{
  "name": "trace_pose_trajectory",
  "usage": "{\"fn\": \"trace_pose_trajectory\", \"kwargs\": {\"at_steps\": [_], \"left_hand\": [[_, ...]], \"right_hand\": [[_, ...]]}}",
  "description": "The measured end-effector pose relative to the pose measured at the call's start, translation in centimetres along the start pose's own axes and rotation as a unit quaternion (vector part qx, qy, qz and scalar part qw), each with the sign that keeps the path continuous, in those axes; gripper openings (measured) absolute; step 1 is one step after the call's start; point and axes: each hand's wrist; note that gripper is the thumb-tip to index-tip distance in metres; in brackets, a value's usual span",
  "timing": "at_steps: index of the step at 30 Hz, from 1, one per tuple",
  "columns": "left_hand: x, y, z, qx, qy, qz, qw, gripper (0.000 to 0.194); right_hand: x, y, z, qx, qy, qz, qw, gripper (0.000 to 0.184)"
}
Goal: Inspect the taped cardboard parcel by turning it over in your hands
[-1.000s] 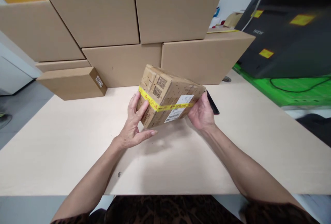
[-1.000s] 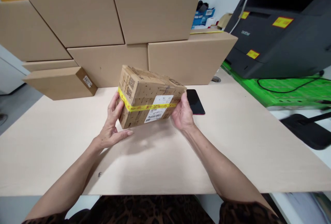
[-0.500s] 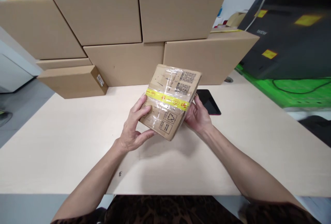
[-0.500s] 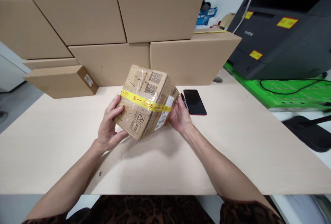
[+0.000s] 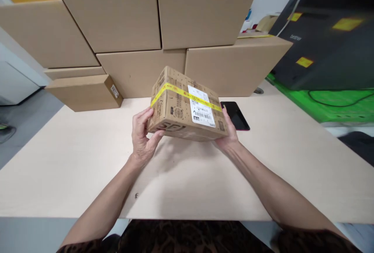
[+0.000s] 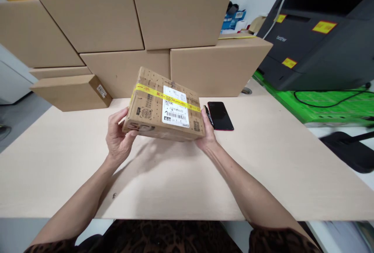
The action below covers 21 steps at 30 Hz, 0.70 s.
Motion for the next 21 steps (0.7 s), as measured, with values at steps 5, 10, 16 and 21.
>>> {"fn": "trace_pose_trajectory", "kwargs": {"at_steps": [5,10,16,21], "left_hand": [[0.0,-0.2,0.0,-0.027,-0.022,-0.009,0.999,0.055],[-0.5,-0.6,-0.3,0.041,-0.039,-0.052,0.997,0.094],[-0.8,-0.9,-0.9,0.031,-0.049,-0.025,0.998,0.076],[-0.8,-0.5,-1.3,0.182,-0.212,0.030,0.960,0.054]], "right_hand": [[-0.2,-0.5,0.3,0.031,-0.030,0.003,0.999,0.049],[-0.1,-0.6,0.3,0.054,-0.055,-0.029,0.997,0.056],[-0.1,-0.4,0.3,0.084,-0.101,-0.031,0.991,0.055],[-0.1,-0.4,1.3,0.097,-0.188,-0.006,0.977,0.056]]}}
Point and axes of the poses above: each hand's wrist, its own x-axis away from the middle knuckle, its own y-axis out of the palm, z = x × y, and after that the axes turned 8 degrees about x, right-handed
